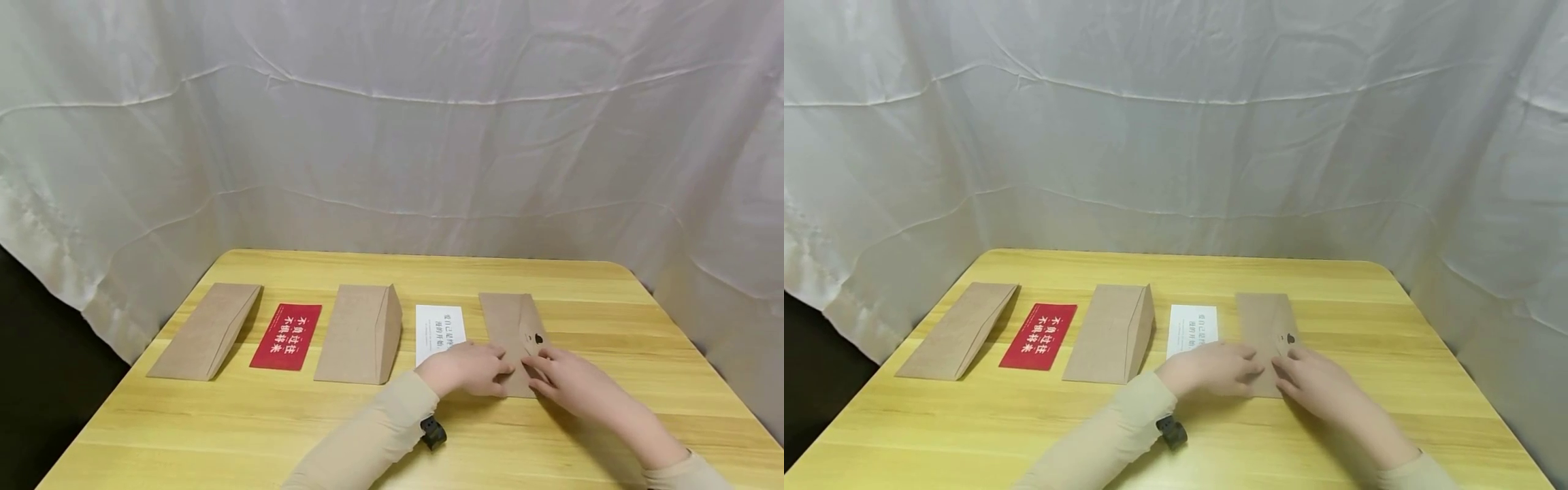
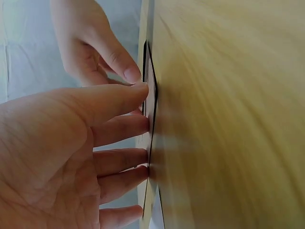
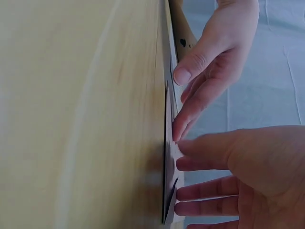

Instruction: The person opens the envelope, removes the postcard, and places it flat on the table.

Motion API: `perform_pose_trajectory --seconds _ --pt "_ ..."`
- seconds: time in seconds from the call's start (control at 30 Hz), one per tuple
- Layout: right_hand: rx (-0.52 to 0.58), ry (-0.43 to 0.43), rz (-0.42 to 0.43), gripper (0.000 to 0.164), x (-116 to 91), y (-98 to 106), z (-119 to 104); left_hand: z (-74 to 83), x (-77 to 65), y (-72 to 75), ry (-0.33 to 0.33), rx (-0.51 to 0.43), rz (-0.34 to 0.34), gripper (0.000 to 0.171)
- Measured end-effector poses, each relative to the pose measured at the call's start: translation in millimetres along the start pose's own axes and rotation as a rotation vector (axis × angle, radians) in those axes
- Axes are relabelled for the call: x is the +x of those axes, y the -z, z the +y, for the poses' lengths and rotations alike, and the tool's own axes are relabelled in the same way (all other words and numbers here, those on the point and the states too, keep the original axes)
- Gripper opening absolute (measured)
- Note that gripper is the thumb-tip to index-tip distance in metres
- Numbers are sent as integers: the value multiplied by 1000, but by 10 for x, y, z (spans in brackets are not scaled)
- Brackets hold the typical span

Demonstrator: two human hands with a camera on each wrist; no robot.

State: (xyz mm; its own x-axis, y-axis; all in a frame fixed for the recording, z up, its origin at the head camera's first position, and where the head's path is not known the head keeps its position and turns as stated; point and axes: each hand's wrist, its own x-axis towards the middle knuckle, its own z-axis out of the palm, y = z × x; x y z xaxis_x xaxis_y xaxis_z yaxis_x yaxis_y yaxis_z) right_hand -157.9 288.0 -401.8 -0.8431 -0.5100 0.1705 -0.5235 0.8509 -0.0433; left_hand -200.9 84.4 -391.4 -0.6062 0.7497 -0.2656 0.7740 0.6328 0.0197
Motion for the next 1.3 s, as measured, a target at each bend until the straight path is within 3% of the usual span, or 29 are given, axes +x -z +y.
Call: perform_pose_trajectory --seconds 0.2,0.53,0.9,1.3 --pt "-81 38 76 31 100 -63 23 -33 -29 -7 -24 -5 11 54" --pt "-78 -46 10 42 160 -59 61 -21 -36 31 -41 -18 19 55" --pt "-66 -32 -22 43 171 21 97 -51 -28 -6 -33 -36 17 57" --pt "-133 -7 55 53 153 118 208 -47 -16 -25 -30 -46 6 59"
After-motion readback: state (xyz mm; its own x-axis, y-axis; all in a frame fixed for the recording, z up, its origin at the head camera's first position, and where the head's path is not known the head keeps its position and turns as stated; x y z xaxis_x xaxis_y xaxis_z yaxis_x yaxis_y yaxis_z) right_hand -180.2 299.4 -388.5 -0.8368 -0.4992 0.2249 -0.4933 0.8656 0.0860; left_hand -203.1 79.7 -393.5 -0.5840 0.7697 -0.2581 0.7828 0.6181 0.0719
